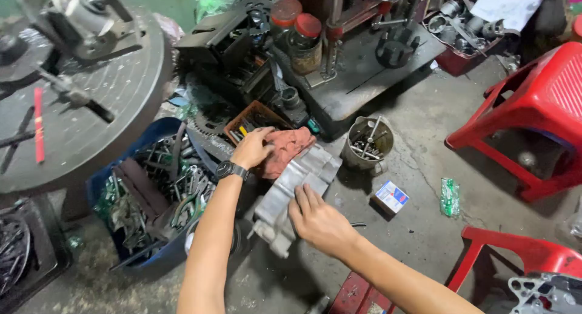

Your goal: The person sits on the workshop floor and wipes a motorcycle engine crankcase with a cloth. They then drive a bearing into the case using a socket and mallet, press another component into place by hand, flip the heavy casing over, and continue wiping its surfaces with the cloth.

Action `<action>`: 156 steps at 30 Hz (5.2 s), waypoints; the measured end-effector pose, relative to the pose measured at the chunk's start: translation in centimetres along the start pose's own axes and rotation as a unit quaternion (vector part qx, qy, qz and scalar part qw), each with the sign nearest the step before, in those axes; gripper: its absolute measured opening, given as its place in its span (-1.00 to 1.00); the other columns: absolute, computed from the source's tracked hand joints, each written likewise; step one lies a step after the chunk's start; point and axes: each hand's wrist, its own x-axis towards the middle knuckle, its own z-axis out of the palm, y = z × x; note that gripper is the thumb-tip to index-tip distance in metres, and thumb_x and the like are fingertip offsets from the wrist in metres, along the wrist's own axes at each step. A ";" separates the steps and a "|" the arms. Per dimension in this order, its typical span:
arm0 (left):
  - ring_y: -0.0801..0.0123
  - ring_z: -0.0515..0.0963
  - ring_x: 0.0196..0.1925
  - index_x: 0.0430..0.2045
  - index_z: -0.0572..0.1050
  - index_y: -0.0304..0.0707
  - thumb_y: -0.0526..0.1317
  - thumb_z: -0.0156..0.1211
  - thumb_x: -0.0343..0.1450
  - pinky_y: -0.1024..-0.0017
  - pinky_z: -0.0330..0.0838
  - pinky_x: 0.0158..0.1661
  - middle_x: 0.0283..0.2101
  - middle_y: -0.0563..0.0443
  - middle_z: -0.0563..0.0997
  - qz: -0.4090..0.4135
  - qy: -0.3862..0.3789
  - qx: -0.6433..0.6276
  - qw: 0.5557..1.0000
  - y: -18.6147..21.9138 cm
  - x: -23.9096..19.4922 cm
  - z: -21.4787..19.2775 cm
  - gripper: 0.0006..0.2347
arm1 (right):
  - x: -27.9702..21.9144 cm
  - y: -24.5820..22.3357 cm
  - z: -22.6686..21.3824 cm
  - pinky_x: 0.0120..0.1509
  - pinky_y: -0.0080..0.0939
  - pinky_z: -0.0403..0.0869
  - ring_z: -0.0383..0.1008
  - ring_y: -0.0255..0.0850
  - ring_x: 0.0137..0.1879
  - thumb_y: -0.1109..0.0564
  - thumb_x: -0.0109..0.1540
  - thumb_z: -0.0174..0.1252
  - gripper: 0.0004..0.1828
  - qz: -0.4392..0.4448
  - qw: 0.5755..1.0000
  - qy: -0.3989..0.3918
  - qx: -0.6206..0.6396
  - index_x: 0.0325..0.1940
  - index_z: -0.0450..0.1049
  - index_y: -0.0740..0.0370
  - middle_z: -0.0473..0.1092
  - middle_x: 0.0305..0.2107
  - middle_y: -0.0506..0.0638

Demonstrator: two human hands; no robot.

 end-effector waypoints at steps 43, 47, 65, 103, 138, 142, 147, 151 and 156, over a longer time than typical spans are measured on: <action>0.62 0.45 -0.19 -0.15 0.44 -0.33 -0.29 0.09 0.58 0.57 0.40 -0.12 -0.17 0.16 0.52 -0.010 0.345 -0.413 0.843 32.0 -11.3 -18.0 -0.92 | -8.4 7.7 -15.6 0.11 -0.13 0.44 0.50 -0.17 -0.01 0.10 -0.01 0.23 -0.51 0.118 0.881 0.252 0.383 0.01 0.57 0.21 0.54 -0.06 0.07; 0.47 0.41 -0.27 -0.30 0.49 -0.44 -0.23 0.14 0.57 0.42 0.39 -0.21 -0.36 -0.03 0.49 -0.050 0.161 -0.228 0.959 31.8 -12.6 -12.0 -0.82 | -11.7 6.1 -22.6 0.15 -0.16 0.48 0.52 -0.22 0.01 0.19 0.16 0.22 -0.66 0.195 0.802 0.364 0.432 0.02 0.58 0.25 0.54 -0.08 0.07; 0.43 0.61 -0.22 -0.11 0.58 -0.43 -0.38 0.26 0.44 0.49 0.50 -0.15 -0.25 -0.02 0.67 0.057 0.231 -0.335 0.912 39.8 -14.5 -2.7 -0.83 | -16.0 5.2 -28.0 -0.12 -0.41 0.43 0.38 -0.49 -0.21 0.13 0.43 0.11 -0.79 0.300 0.752 0.263 0.524 -0.12 0.55 0.35 0.46 -0.33 -0.19; 0.42 0.53 -0.28 -0.10 0.64 -0.52 -0.24 0.32 0.40 0.38 0.52 -0.23 -0.39 -0.14 0.61 0.060 -0.175 -0.291 0.939 36.5 -20.5 -2.6 -0.72 | -20.2 -1.8 -20.1 -0.02 -0.21 0.49 0.48 -0.24 -0.20 0.12 0.37 0.22 -0.77 0.292 0.518 0.223 0.773 -0.12 0.40 0.37 0.48 -0.32 -0.01; 0.49 0.47 0.27 0.30 0.28 -0.22 0.08 -0.18 0.53 0.47 0.38 0.19 0.26 0.15 0.47 -0.180 -0.190 -0.616 0.743 46.0 -24.2 28.0 -0.50 | -38.9 -0.4 -22.5 0.34 0.22 0.22 0.23 0.30 0.33 0.15 -0.12 0.33 -0.29 0.377 0.924 -0.067 -0.019 0.09 0.37 0.34 0.32 0.08 0.23; 0.50 0.48 0.23 0.28 0.35 -0.39 0.08 -0.20 0.58 0.49 0.33 0.22 0.23 0.08 0.52 -0.203 -0.188 -0.675 0.684 47.9 -23.2 28.3 -0.48 | -37.9 1.5 -21.5 0.44 0.35 0.04 0.18 0.35 0.40 0.12 -0.14 0.27 -0.14 0.342 0.927 -0.131 -0.082 0.23 0.29 0.45 0.28 0.17 0.31; 0.52 0.50 -0.06 0.09 0.49 -0.43 -0.07 -0.03 0.59 0.48 0.39 -0.01 -0.05 0.11 0.58 -0.206 -0.137 -0.699 0.671 48.9 -23.1 27.8 -0.64 | -39.1 1.9 -18.8 0.53 0.27 -0.01 0.08 0.32 0.44 0.16 0.00 0.14 -0.23 0.284 0.942 -0.166 -0.063 0.25 0.20 0.58 0.21 0.21 0.45; 0.56 0.41 -0.26 -0.25 0.51 -0.37 -0.09 -0.03 0.58 0.48 0.31 -0.23 -0.28 0.17 0.51 -0.209 -0.070 -0.606 0.764 48.1 -23.9 31.5 -0.72 | -39.1 1.2 -18.8 0.57 0.20 -0.01 0.11 0.33 0.45 0.17 0.01 0.08 -0.24 0.237 0.966 -0.093 -0.049 0.27 0.21 0.60 0.23 0.22 0.48; 0.58 0.32 -0.42 -0.53 0.44 -0.37 -0.08 -0.10 0.58 0.38 0.25 -0.43 -0.53 0.17 0.42 -0.183 0.005 -0.549 0.816 48.6 -23.8 31.0 -0.64 | -39.5 -1.0 -19.5 0.56 0.28 -0.02 0.14 0.34 0.42 0.12 0.10 0.08 -0.35 0.177 0.978 -0.104 0.044 0.17 0.26 0.64 0.28 0.11 0.44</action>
